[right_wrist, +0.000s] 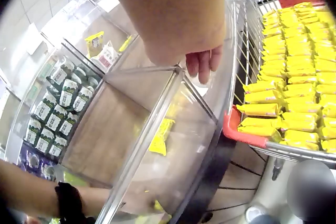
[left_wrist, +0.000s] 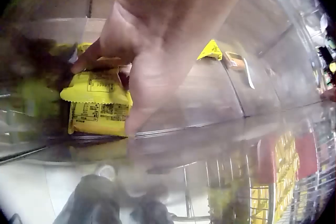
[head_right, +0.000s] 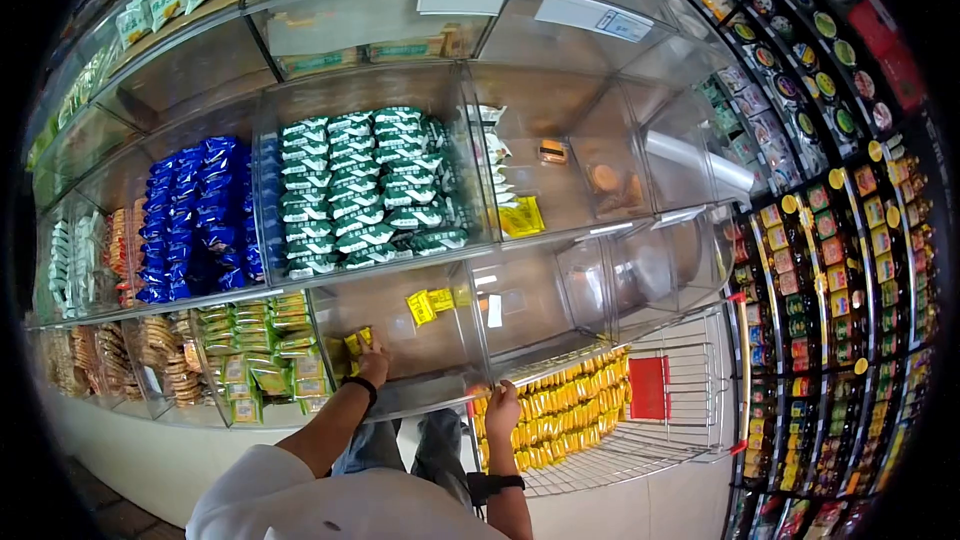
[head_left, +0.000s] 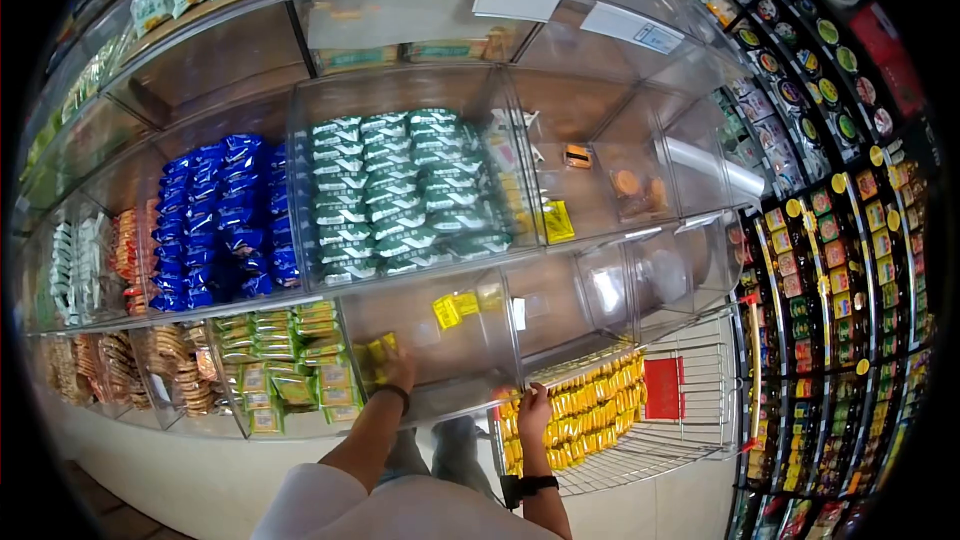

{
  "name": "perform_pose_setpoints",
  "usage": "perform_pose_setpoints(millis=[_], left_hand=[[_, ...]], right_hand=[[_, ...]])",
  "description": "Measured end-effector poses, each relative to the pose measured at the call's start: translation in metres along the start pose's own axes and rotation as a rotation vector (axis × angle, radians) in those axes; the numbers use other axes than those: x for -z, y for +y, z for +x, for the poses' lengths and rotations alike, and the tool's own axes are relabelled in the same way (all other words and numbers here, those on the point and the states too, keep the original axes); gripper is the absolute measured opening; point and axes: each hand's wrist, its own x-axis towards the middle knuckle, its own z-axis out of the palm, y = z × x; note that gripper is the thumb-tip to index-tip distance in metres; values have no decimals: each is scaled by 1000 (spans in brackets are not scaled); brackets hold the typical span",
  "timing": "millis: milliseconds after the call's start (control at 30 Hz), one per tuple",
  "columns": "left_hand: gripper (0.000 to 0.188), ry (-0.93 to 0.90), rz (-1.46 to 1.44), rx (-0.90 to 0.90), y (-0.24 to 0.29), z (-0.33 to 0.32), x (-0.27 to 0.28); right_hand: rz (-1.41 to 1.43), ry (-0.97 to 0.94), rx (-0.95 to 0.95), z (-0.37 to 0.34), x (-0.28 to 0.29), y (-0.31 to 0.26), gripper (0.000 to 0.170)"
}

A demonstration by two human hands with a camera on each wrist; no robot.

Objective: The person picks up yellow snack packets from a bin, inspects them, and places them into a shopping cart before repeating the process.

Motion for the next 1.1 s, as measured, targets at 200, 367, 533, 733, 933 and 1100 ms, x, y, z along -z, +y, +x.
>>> perform_pose_setpoints(millis=[200,367,533,733,933,1100], left_hand=[[46,-8,-110,-122,-21,-53,142],[34,-178,-381,-267,-28,-39,99],[27,-291,-521,-246,-36,-53,116],[36,-370,-447,-336,-39,-58,129],[42,-378,-363,-340,-25,-46,108],[40,-561,-521,-320,-37,-56,143]], right_hand=[[17,-71,78,-11,10,5,31],[36,-60,30,-13,11,2,33],[112,-78,46,-6,11,-12,26],[204,-54,79,8,11,-35,25],[232,-112,67,7,18,-57,23],[236,-118,146,12,15,-61,18]])
